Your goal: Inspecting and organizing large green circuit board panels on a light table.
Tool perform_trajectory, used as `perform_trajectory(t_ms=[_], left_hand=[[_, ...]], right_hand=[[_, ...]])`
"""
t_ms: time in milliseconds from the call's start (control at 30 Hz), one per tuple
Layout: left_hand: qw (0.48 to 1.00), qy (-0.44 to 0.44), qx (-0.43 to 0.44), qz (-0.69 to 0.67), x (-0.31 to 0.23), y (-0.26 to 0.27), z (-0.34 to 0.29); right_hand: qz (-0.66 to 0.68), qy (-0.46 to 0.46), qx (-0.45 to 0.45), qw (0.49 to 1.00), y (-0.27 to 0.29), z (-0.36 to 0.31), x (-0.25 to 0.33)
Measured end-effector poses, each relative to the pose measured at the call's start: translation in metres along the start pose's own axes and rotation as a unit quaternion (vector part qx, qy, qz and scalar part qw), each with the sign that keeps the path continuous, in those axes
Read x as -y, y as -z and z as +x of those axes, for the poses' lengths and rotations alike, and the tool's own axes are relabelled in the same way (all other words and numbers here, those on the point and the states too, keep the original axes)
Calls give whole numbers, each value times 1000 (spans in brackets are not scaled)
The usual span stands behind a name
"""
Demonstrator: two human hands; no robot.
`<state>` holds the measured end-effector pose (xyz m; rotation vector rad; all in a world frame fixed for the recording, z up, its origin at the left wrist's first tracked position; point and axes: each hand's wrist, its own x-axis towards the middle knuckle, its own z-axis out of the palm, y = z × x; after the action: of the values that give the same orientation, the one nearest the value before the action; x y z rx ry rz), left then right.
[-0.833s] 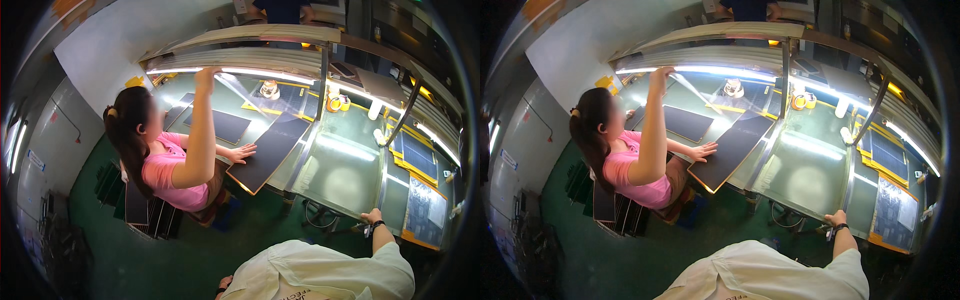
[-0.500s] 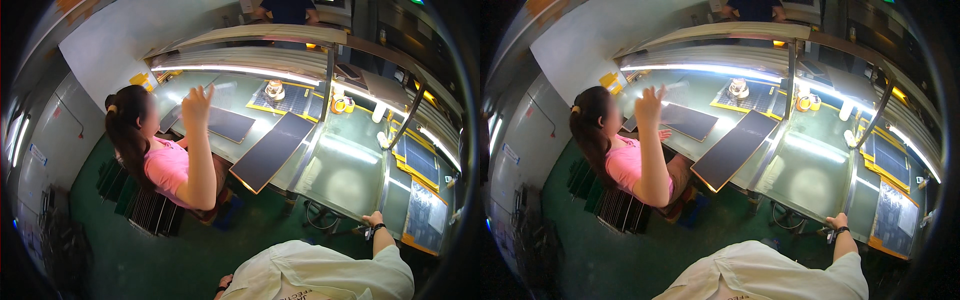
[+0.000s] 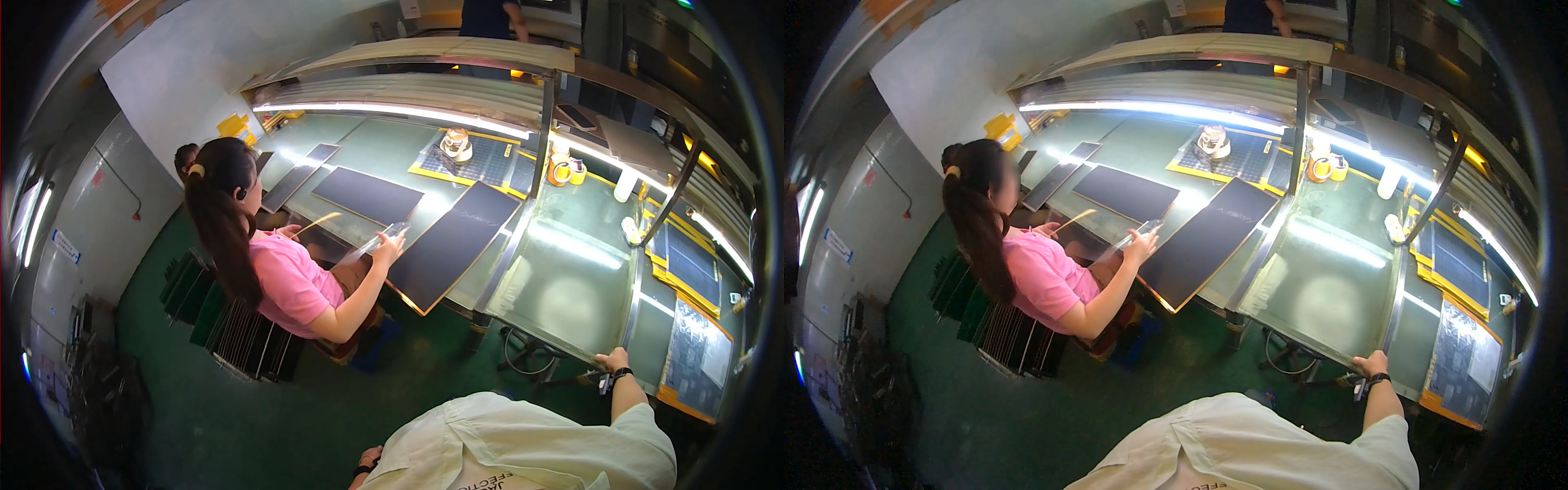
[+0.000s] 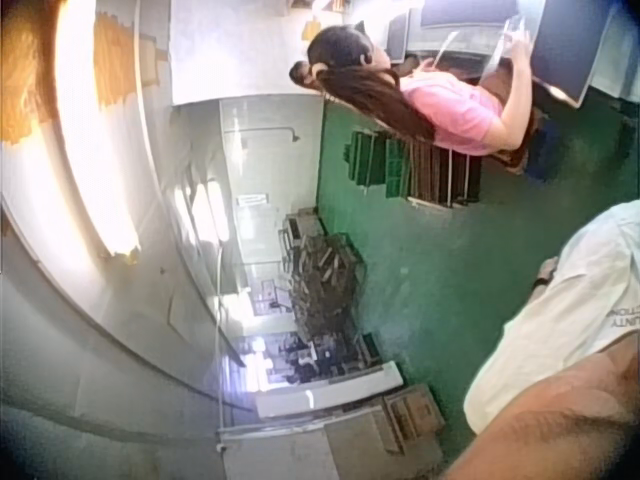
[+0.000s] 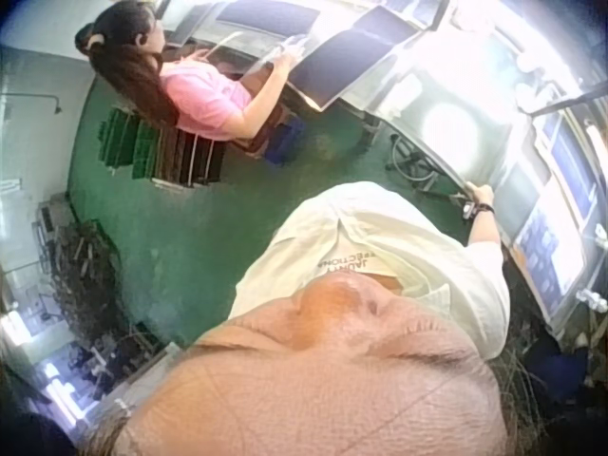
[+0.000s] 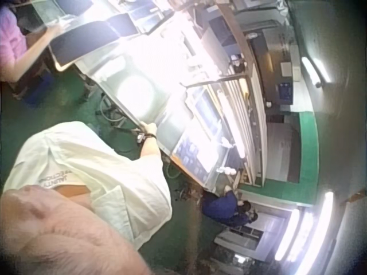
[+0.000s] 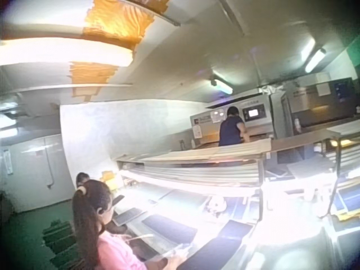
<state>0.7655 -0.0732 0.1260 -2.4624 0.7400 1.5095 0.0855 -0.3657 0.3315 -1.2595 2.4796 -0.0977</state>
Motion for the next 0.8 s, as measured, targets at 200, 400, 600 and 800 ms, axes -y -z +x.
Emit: perform_trajectory(t_ms=[200,400,600,800], left_hand=[[998,-35,-4,57,-1,0,2],[996,-43,14,71,-1,0,4],[1000,24,7,9,-13,5,-3],[994,-71,18,84,-3,5,6]], right_hand=[[-1,-1,3,1000,-13,14,-14],[2,7,5,1000,-10,11,-11],[2,-12,11,1000,-5,8,-11],[28,-51,65,996,4,3,1]])
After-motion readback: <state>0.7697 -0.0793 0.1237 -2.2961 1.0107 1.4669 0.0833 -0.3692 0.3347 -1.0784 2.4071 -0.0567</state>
